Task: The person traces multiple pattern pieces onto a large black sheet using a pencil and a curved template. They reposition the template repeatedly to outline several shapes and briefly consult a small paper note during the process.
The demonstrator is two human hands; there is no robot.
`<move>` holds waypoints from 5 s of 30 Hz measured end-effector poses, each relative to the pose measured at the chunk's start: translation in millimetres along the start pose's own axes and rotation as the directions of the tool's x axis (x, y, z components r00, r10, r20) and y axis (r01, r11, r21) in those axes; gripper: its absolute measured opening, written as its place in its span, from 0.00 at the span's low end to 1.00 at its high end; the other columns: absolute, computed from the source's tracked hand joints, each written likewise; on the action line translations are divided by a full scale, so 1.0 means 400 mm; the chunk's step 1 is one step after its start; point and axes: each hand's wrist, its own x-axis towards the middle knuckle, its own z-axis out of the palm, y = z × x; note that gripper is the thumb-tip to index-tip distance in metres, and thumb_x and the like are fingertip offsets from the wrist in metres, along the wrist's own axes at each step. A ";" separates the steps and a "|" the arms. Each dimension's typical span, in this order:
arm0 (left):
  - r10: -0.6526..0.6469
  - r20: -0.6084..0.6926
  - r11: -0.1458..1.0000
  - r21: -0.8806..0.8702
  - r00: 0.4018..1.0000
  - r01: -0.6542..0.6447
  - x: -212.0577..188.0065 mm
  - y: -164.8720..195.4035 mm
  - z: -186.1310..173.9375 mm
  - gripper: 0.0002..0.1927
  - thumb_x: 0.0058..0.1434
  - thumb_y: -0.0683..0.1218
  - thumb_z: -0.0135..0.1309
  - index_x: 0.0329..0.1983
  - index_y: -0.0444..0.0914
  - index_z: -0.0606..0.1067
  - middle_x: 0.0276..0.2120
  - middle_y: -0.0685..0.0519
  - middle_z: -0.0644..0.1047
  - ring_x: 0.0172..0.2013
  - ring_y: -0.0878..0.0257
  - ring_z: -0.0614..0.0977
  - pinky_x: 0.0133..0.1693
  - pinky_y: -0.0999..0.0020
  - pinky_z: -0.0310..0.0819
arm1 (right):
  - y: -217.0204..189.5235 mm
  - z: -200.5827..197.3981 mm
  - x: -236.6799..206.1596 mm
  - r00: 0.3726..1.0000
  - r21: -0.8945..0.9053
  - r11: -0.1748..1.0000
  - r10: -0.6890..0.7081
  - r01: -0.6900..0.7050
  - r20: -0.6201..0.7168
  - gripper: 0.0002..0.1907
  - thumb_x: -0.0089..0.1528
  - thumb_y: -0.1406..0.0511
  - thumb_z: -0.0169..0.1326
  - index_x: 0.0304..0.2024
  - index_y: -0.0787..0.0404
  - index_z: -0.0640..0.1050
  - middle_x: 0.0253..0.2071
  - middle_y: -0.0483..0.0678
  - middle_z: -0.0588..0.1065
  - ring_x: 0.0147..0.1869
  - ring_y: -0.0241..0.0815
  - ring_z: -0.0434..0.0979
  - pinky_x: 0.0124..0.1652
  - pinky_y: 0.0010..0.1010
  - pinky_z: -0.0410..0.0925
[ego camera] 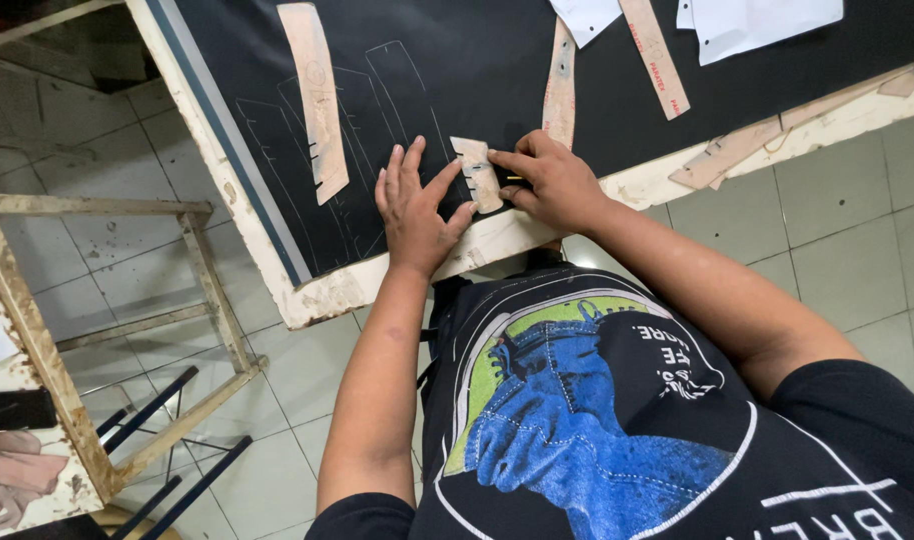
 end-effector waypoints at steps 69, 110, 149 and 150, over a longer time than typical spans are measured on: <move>0.158 0.057 0.956 0.240 0.986 -0.168 -0.030 0.054 0.040 0.14 0.59 0.49 0.59 0.49 0.49 0.80 0.64 0.52 0.70 0.63 0.49 0.68 0.61 0.46 0.58 | 0.018 0.022 -0.024 1.000 -0.015 1.000 0.017 -0.017 0.001 0.27 0.59 0.60 0.64 0.61 0.52 0.78 0.50 0.51 0.71 0.52 0.51 0.75 0.49 0.39 0.70; 0.031 0.174 0.999 0.014 0.984 -0.034 -0.082 0.104 0.166 0.28 0.64 0.44 0.45 0.64 0.26 0.59 0.18 0.39 0.76 0.19 0.40 0.80 0.24 0.45 0.76 | -0.076 -0.044 0.097 0.947 0.051 0.978 -0.209 0.202 0.244 0.10 0.66 0.62 0.55 0.41 0.63 0.80 0.40 0.52 0.79 0.44 0.54 0.80 0.43 0.42 0.72; 0.288 -0.064 0.951 0.137 0.955 -0.278 -0.033 0.117 0.071 0.05 0.60 0.41 0.50 0.36 0.39 0.77 0.55 0.45 0.75 0.51 0.54 0.76 0.55 0.52 0.63 | -0.052 -0.029 0.176 0.950 -0.059 0.951 -0.306 0.302 -0.061 0.07 0.68 0.65 0.58 0.42 0.63 0.78 0.39 0.53 0.78 0.41 0.57 0.79 0.39 0.43 0.71; 0.252 -0.033 0.963 0.111 0.967 -0.247 -0.031 0.118 0.067 0.06 0.61 0.41 0.50 0.37 0.39 0.77 0.53 0.47 0.75 0.50 0.55 0.76 0.55 0.52 0.63 | -0.052 -0.028 0.176 0.950 -0.054 0.952 -0.304 0.301 -0.066 0.06 0.68 0.65 0.58 0.42 0.63 0.78 0.39 0.53 0.78 0.41 0.57 0.79 0.39 0.43 0.71</move>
